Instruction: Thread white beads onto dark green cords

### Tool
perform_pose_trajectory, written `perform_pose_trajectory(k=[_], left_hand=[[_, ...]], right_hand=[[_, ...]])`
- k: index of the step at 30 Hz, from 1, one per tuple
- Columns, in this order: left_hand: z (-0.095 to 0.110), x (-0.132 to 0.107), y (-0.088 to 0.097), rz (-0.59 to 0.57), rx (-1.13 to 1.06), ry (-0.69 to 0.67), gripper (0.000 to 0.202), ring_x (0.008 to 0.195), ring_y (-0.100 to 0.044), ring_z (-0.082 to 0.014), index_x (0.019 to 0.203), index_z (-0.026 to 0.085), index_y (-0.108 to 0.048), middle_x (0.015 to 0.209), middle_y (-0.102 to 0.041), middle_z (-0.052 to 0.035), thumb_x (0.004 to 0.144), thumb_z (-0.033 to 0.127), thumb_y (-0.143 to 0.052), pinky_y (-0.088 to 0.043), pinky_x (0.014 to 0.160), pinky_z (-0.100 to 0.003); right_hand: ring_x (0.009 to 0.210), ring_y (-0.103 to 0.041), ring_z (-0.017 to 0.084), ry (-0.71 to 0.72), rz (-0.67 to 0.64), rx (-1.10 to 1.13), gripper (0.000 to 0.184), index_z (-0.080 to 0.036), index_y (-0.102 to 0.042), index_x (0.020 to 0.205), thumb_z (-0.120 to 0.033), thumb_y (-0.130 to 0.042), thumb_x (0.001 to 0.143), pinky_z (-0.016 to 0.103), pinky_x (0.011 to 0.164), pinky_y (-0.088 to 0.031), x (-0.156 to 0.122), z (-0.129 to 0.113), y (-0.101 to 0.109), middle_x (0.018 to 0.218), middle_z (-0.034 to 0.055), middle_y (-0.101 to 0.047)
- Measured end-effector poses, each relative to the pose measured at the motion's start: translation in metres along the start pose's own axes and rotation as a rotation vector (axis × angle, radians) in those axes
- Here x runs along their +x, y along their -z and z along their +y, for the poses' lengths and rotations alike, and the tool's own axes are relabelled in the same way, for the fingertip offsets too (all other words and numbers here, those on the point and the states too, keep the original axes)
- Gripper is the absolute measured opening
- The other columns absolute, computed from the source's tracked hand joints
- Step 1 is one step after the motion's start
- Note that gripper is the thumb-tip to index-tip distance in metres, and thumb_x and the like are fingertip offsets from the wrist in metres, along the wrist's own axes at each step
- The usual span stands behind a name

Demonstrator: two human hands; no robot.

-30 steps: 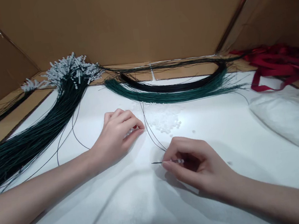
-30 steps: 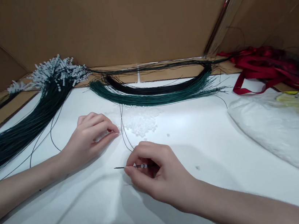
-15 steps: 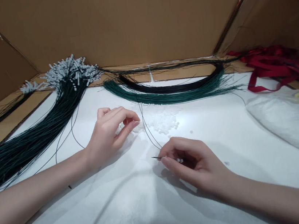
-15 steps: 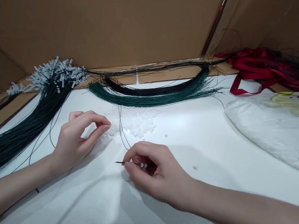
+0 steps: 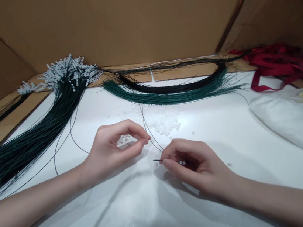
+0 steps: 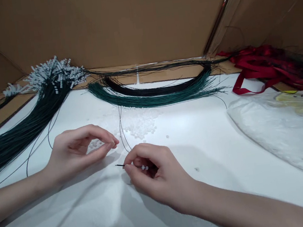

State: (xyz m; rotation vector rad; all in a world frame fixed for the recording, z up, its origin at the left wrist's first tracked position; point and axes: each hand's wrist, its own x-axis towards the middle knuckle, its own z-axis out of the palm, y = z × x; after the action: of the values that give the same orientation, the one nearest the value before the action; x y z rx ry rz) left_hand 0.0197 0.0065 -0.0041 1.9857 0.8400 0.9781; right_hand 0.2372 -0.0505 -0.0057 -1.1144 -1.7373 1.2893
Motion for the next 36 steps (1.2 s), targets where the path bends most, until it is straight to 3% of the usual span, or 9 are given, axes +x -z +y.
perform_pose_trajectory(k=[3, 8, 11, 25, 36], left_hand=[[0.004, -0.004, -0.003, -0.021, -0.081, 0.049, 0.015, 0.084, -0.066, -0.0136, 0.094, 0.020, -0.067, 0.090, -0.070, -0.0015, 0.082, 0.012, -0.070, -0.054, 0.078, -0.026], [0.005, -0.008, -0.004, -0.205, -0.180, 0.149, 0.015, 0.084, -0.067, -0.0157, 0.097, 0.021, -0.069, 0.092, -0.069, -0.0043, 0.083, 0.018, -0.072, -0.058, 0.071, -0.026], [0.005, -0.007, -0.003, -0.241, -0.191, 0.148, 0.013, 0.083, -0.067, -0.0150, 0.095, 0.021, -0.070, 0.090, -0.070, -0.0035, 0.082, 0.018, -0.073, -0.057, 0.071, -0.025], [0.009, -0.004, -0.004, -0.258, -0.193, 0.162, 0.016, 0.079, -0.065, -0.0144, 0.095, 0.020, -0.069, 0.085, -0.069, -0.0034, 0.080, 0.019, -0.074, -0.055, 0.067, -0.025], [0.008, -0.005, -0.004, -0.269, -0.146, 0.095, 0.021, 0.081, -0.065, -0.0147, 0.102, 0.020, -0.067, 0.088, -0.068, -0.0043, 0.082, 0.019, -0.073, -0.056, 0.069, -0.025]], right_hand=[[0.056, -0.040, 0.008, 0.010, -0.001, 0.018, 0.011, -0.015, -0.061, 0.083, -0.021, -0.055, 0.090, 0.021, 0.050, -0.032, 0.000, 0.001, 0.000, 0.063, -0.0038, -0.045], [0.055, -0.039, 0.008, -0.005, -0.006, 0.054, 0.015, -0.016, -0.060, 0.081, -0.025, -0.055, 0.092, 0.022, 0.050, -0.031, 0.000, 0.001, 0.000, 0.062, -0.0040, -0.045], [0.056, -0.039, 0.008, -0.009, 0.000, 0.055, 0.016, -0.016, -0.061, 0.081, -0.027, -0.057, 0.092, 0.022, 0.051, -0.032, 0.000, 0.002, 0.000, 0.063, -0.0035, -0.046], [0.052, -0.036, 0.007, -0.019, 0.000, 0.040, 0.015, -0.015, -0.060, 0.075, -0.023, -0.059, 0.088, 0.021, 0.047, -0.029, 0.000, 0.001, -0.002, 0.058, -0.0054, -0.040], [0.049, -0.034, 0.006, -0.013, -0.005, 0.035, 0.014, -0.016, -0.057, 0.070, -0.018, -0.060, 0.084, 0.020, 0.045, -0.027, 0.001, -0.001, -0.003, 0.056, -0.0062, -0.038]])
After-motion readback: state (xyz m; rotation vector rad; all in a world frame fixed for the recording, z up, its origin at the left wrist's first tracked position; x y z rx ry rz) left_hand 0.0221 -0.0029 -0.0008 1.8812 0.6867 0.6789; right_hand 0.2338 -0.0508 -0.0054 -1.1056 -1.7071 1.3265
